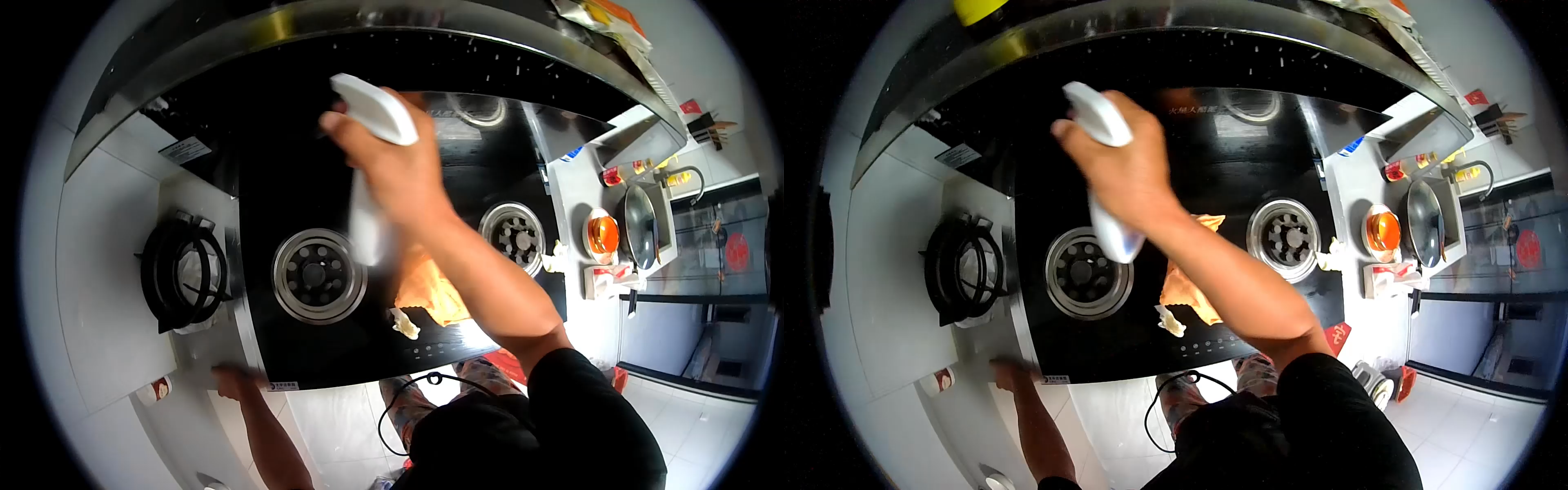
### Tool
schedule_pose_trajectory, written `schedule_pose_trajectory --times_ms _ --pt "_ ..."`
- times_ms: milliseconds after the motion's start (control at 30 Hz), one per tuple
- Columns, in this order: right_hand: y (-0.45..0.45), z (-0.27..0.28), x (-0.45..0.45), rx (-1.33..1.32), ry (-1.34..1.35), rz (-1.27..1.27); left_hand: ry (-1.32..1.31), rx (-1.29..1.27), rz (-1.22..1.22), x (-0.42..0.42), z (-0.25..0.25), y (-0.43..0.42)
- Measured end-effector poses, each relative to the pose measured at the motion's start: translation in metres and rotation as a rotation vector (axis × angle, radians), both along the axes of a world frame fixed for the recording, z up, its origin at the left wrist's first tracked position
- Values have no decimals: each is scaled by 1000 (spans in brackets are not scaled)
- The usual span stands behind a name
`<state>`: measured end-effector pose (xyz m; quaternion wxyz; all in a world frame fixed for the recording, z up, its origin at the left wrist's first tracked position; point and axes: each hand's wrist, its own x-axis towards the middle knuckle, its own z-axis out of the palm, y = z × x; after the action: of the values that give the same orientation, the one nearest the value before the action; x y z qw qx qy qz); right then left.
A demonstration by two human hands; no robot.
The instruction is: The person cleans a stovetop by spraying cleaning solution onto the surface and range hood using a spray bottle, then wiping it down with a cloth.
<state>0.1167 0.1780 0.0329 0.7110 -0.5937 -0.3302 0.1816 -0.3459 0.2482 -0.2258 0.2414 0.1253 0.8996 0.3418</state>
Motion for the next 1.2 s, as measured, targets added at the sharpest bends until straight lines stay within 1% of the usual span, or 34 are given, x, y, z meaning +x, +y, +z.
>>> schedule_pose_trajectory --times_ms 33,100,167,233,267,433,500,533,567,633,667,733,800,900,1000,1033,1100,1167,1200 --pt "-18 3 12 -61 -25 -19 -4 6 -6 1 2 -1" --pt "-57 16 38 -178 -61 -106 -44 29 -106 3 12 -6" --pt "-87 21 74 -264 -163 -124 -29 18 -70 -6 -2 -3" --pt "-97 27 95 -395 -289 -107 -9 9 -37 -11 -6 -2" --pt "-95 27 97 -358 -387 -98 7 11 -52 -9 -5 -3" --pt "-65 32 97 -399 -465 31 8 -1 -99 -18 -13 1" --pt "-49 35 88 -429 -423 84 63 -53 -88 -19 -15 -1" --pt "-39 28 93 -426 -491 92 64 -52 -88 -23 -19 0" --pt "-35 26 103 -424 -491 91 50 -61 -104 -27 -21 2" --pt "-36 24 119 -628 -497 -54 39 -76 -120 -34 -30 4" --pt "-47 26 124 -484 -466 -66 14 -36 -117 -35 -33 2" --pt "-66 32 138 -493 -469 -62 -10 4 -100 -33 -30 -3" --pt "-83 35 140 -462 -431 -84 -36 86 -153 -18 -12 -6" --pt "-91 33 131 -417 -405 -99 -34 61 -138 -9 -2 -5" --pt "-69 30 107 -365 -464 -40 -49 70 -134 -6 6 -5" --pt "-57 35 93 -415 -398 6 -48 73 -131 -5 7 -5" --pt "-24 26 75 -299 -458 71 -60 39 -148 -5 10 -4" --pt "9 31 50 -367 -490 135 -34 9 -122 -6 5 -3" --pt "28 32 41 -427 -549 96 -8 -20 -99 -6 3 -2"
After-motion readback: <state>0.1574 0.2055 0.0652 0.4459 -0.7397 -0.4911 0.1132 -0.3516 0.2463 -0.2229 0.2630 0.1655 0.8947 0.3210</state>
